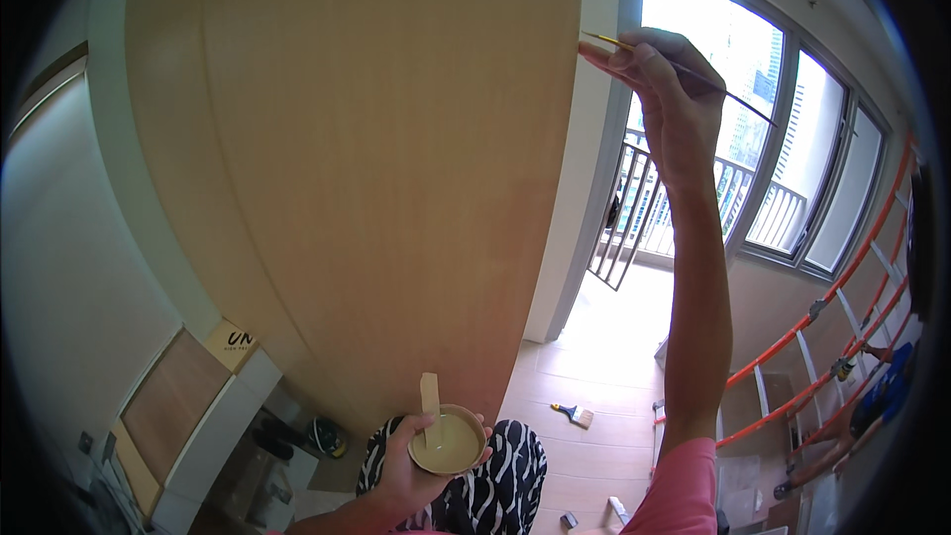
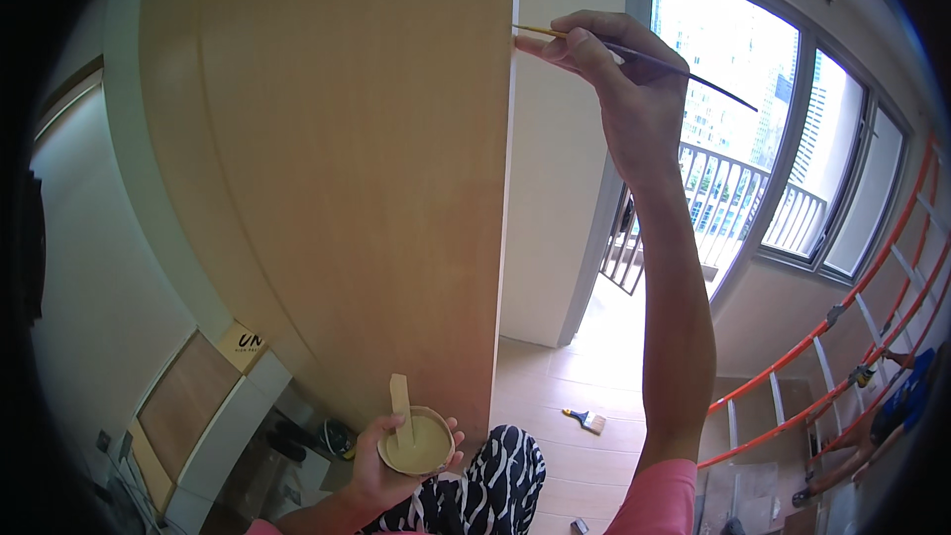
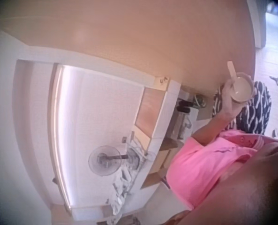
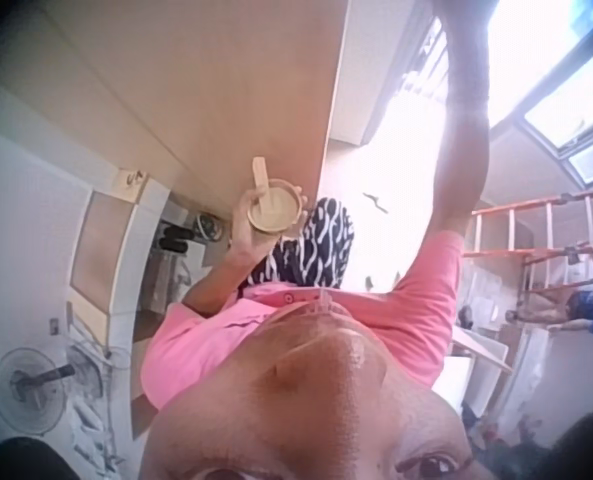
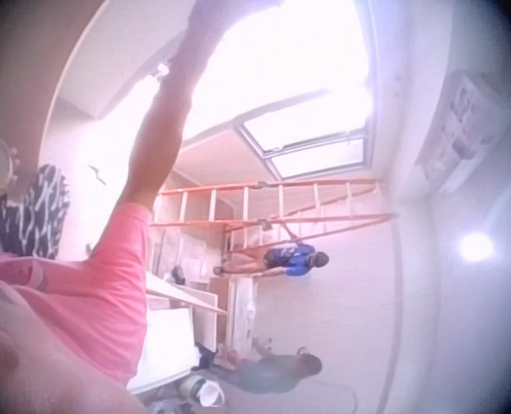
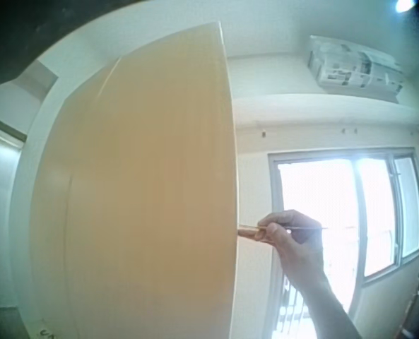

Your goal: The person paints a curved wall section using a small brush and a container of beige paint. They repeatedly dip the brush into the container and apply paint to the upper edge of the wall near a window. Another person is visible in the background working on a different area.

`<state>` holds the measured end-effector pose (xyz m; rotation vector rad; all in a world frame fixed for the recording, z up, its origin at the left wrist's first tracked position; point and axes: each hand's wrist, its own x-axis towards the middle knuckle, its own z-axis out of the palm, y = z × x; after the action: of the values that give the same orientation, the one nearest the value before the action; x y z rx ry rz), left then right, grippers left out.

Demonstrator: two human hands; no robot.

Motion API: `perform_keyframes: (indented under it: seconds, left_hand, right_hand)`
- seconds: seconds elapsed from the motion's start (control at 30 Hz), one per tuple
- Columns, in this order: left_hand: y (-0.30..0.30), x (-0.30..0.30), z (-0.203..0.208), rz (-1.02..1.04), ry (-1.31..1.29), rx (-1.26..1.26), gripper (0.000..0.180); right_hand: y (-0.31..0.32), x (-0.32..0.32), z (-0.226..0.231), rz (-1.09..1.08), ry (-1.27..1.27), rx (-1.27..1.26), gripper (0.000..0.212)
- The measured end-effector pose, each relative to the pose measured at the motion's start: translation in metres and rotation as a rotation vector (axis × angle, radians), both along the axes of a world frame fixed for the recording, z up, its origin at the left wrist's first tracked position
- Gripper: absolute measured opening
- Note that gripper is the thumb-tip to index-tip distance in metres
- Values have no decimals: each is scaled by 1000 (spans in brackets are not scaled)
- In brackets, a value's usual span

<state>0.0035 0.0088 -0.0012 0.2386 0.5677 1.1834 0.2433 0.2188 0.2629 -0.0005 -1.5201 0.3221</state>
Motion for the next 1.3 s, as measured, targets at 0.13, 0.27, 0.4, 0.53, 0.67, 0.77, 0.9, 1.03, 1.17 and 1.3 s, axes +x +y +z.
perform_keyframes:
  seconds: [0.13,0.27,0.4,0.53,0.67,0.77,0.9,1.03,1.17,1.3]
  left_hand:
    - [0,0,0,-2,13,13,48]
    - [0,0,1,4,19,23,48]
    - [0,0,1,1,11,23,46]
    - [0,0,4,3,12,19,44]
    - [0,-1,3,-9,10,32,44]
    - [0,-1,3,-13,8,29,45]
    - [0,-1,4,-14,1,19,47]
    - [0,-2,2,-15,-4,23,48]
    - [1,-3,-1,-21,-8,25,48]
    - [1,-2,2,-28,0,23,47]
  right_hand:
    - [4,4,2,3,-27,31,15]
    - [2,5,4,-15,-21,37,15]
    - [3,5,4,-7,-46,19,15]
    - [1,6,4,-8,-55,32,15]
    - [0,7,7,-29,-63,31,15]
    - [-3,4,8,-15,-65,40,15]
    - [-7,5,16,26,-89,35,16]
    - [-7,4,17,26,-87,26,16]
    - [-3,5,16,14,-97,48,17]
    - [1,7,15,-2,-101,72,16]
